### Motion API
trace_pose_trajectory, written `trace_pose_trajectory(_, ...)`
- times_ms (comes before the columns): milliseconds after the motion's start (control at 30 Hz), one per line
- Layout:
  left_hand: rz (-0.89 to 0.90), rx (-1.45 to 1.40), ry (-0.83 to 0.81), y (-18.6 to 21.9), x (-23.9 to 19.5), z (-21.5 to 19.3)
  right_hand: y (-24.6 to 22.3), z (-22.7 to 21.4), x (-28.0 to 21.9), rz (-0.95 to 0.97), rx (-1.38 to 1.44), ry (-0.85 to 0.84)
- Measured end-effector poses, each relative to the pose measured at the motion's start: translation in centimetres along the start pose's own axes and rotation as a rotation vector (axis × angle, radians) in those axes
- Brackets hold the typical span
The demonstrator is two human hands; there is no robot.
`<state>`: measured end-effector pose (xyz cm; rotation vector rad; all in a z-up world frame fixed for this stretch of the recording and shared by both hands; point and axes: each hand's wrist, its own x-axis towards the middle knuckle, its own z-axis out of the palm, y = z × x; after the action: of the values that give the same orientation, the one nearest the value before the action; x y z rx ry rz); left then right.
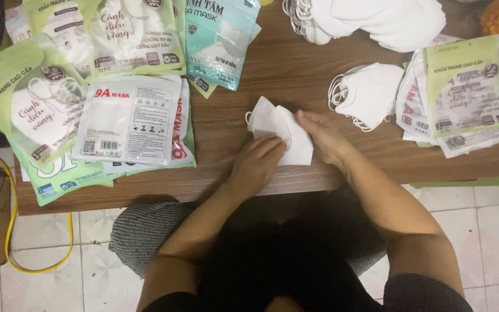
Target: Folding face masks and organizing them into stacks for packaging on a wooden table.
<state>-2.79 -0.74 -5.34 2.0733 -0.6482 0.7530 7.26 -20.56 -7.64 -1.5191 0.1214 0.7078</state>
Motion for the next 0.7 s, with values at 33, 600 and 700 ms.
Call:
trace_pose_trajectory(33, 0.001, 0.003, 0.002, -0.5, -0.9, 0.6, -0.7, 0.4, -0.7, -0.002, -0.002, -0.002)
trace_pose_trajectory(600, -1.124, -0.697, 0.009, -4.8, -1.4, -2.5, -3.5, 1.1, -3.5, -0.049, -0.269, -0.120)
trace_pose_trajectory(700, -0.950, -0.381, 0.158, -1.0, 1.9, -5.6, -4.3, -0.6, -3.0, -0.178, -0.446, 0.055)
